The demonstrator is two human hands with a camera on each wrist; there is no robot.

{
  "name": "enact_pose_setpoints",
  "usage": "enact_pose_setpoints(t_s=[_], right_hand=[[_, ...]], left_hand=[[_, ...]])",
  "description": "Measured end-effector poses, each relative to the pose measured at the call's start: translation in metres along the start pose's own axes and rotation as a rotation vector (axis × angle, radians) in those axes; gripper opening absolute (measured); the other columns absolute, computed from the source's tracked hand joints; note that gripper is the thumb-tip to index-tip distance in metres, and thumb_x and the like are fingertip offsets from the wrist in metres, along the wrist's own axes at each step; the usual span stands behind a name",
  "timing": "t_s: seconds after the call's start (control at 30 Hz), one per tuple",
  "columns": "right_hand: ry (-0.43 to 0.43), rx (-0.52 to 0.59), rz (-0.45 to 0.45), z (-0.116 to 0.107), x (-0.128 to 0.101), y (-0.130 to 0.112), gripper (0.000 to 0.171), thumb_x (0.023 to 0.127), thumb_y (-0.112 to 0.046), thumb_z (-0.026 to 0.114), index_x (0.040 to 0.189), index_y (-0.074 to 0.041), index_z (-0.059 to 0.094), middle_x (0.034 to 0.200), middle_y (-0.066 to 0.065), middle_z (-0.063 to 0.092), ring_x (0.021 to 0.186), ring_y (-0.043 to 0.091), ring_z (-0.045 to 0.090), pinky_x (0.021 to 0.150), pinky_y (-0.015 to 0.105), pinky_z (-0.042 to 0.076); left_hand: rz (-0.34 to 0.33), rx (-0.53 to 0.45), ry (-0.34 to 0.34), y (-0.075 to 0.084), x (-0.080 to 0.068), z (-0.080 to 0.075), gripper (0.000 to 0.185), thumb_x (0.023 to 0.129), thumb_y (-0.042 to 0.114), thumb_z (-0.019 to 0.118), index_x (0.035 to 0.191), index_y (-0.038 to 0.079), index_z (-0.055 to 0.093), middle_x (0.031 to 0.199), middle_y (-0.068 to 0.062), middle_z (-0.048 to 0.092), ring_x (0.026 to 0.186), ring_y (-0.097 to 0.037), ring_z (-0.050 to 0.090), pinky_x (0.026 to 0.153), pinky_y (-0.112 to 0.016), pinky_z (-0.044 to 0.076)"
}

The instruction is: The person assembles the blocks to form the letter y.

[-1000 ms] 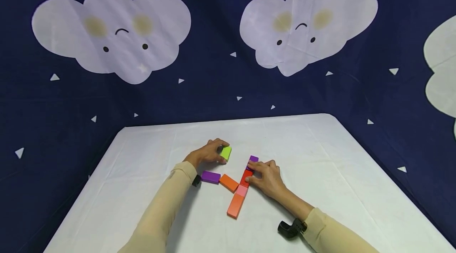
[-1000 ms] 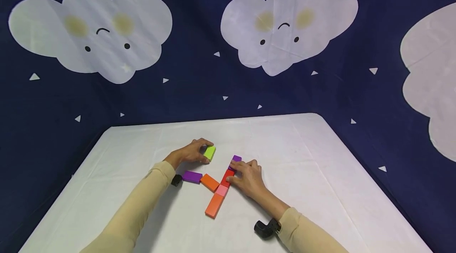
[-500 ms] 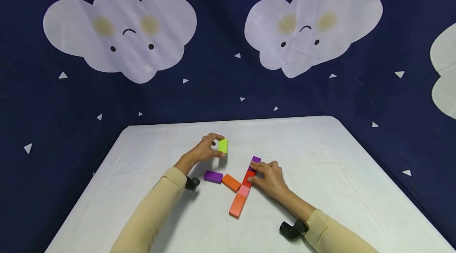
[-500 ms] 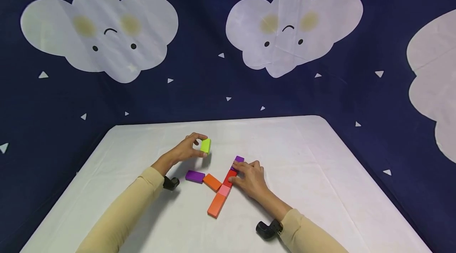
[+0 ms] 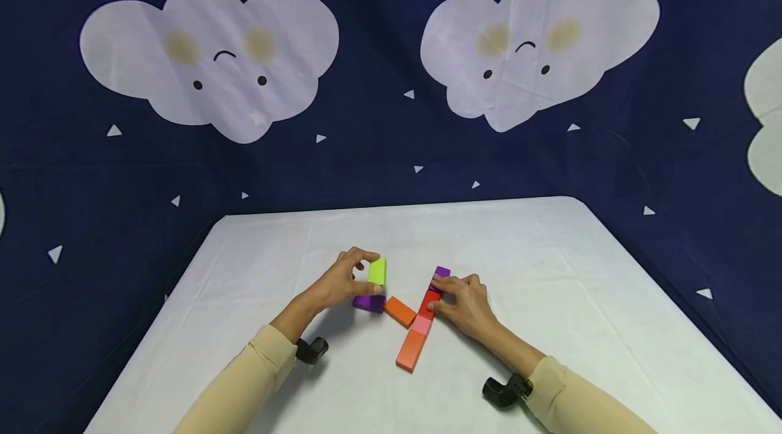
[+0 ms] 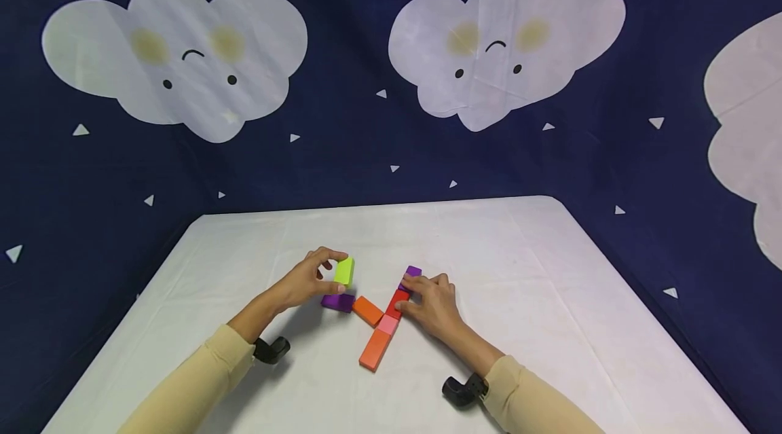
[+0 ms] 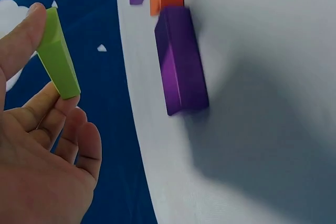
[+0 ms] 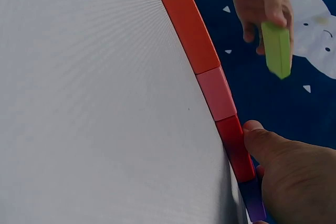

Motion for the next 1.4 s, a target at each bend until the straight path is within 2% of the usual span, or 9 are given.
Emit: enact_pose_setpoints(t_s=[0.13,0.3,0.43,0.6,0.8,1.0,1.13,1.23,1.4], right_hand=[[-0.006,-0.001,0.003,0.0,0.001,0.0,0.047,0.069,-0.033,0.081,0.112,-0.015,0.071,0.118,-0.002,0.068,0.081,0.011,0.04,0.072,0.03,0.027],[-0.02,0.0,0.019,0.0,0.0,0.0,0.047,0.07,-0.035,0.08,0.112,-0.016,0.071,0.119,-0.003,0.068,0.081,0.011,0.039,0.072,0.03,0.027],[-0.016,-0.002,0.017,0.0,0.0,0.0,0.048,0.07,-0.035,0.08,0.113,-0.016,0.071,0.119,-0.003,0.068,0.082,0.011,0.039,0.072,0.03,0.027],[-0.009,-0.004,0.008,0.0,0.0,0.0,0.048,0.07,-0.035,0.08,0.113,-0.015,0.07,0.119,-0.002,0.068,0.082,0.012,0.04,0.073,0.03,0.027],[-0.007,-0.007,0.005,0.001,-0.001,-0.001,0.048,0.07,-0.034,0.08,0.112,-0.015,0.071,0.118,-0.002,0.068,0.081,0.011,0.04,0.073,0.03,0.027],[0.002,-0.004,-0.001,0.0,0.0,-0.002,0.047,0.069,-0.032,0.081,0.111,-0.015,0.071,0.117,-0.001,0.069,0.081,0.012,0.04,0.073,0.031,0.027],[-0.002,-0.015,0.0,0.001,-0.001,-0.002,0.048,0.069,-0.034,0.081,0.112,-0.016,0.071,0.117,-0.002,0.069,0.081,0.012,0.04,0.073,0.03,0.027],[-0.004,-0.011,0.0,0.001,-0.001,-0.002,0.048,0.069,-0.034,0.081,0.112,-0.016,0.071,0.117,-0.003,0.069,0.082,0.012,0.041,0.073,0.03,0.027],[0.006,0.004,-0.003,0.0,-0.001,-0.003,0.048,0.068,-0.033,0.081,0.112,-0.015,0.071,0.117,-0.002,0.069,0.081,0.012,0.04,0.073,0.031,0.027]], left_hand=[[0.056,0.01,-0.031,0.009,-0.018,0.006,0.059,0.076,0.029,0.078,0.129,0.019,0.054,0.127,0.0,0.052,0.111,-0.023,0.042,0.082,-0.036,0.041],[0.113,0.002,-0.092,0.014,-0.042,0.019,0.062,0.075,0.029,0.079,0.13,0.017,0.054,0.128,0.0,0.052,0.114,-0.024,0.04,0.093,-0.048,0.04],[0.145,-0.005,-0.151,0.017,-0.059,0.03,0.063,0.075,0.028,0.079,0.131,0.018,0.053,0.13,0.001,0.051,0.116,-0.023,0.04,0.092,-0.045,0.041],[0.129,0.01,-0.215,0.018,-0.078,0.042,0.063,0.074,0.031,0.079,0.131,0.024,0.052,0.133,0.001,0.046,0.113,-0.022,0.041,0.088,-0.038,0.041],[0.141,0.014,-0.264,0.018,-0.098,0.058,0.062,0.074,0.034,0.078,0.13,0.025,0.053,0.132,0.006,0.048,0.116,-0.022,0.042,0.094,-0.036,0.042],[0.196,0.038,-0.276,0.019,-0.111,0.071,0.059,0.073,0.036,0.078,0.126,0.024,0.054,0.128,0.01,0.05,0.111,-0.009,0.038,0.097,-0.027,0.038],[0.249,0.073,-0.281,0.018,-0.116,0.077,0.058,0.073,0.039,0.077,0.125,0.026,0.054,0.127,0.011,0.051,0.11,-0.003,0.036,0.101,-0.028,0.035],[0.277,0.11,-0.289,0.018,-0.119,0.082,0.058,0.074,0.042,0.075,0.125,0.026,0.053,0.126,0.012,0.051,0.111,-0.002,0.036,0.101,-0.028,0.036],[0.32,0.154,-0.282,0.02,-0.122,0.085,0.06,0.073,0.04,0.076,0.126,0.024,0.053,0.125,0.012,0.052,0.108,-0.001,0.036,0.093,-0.024,0.038]])
Point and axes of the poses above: each hand's wrist, its own x-axis towards the middle knuckle, its own z-axis out of the palm, y = z × x, the point moved 6 cm from there along x, towards the middle knuckle
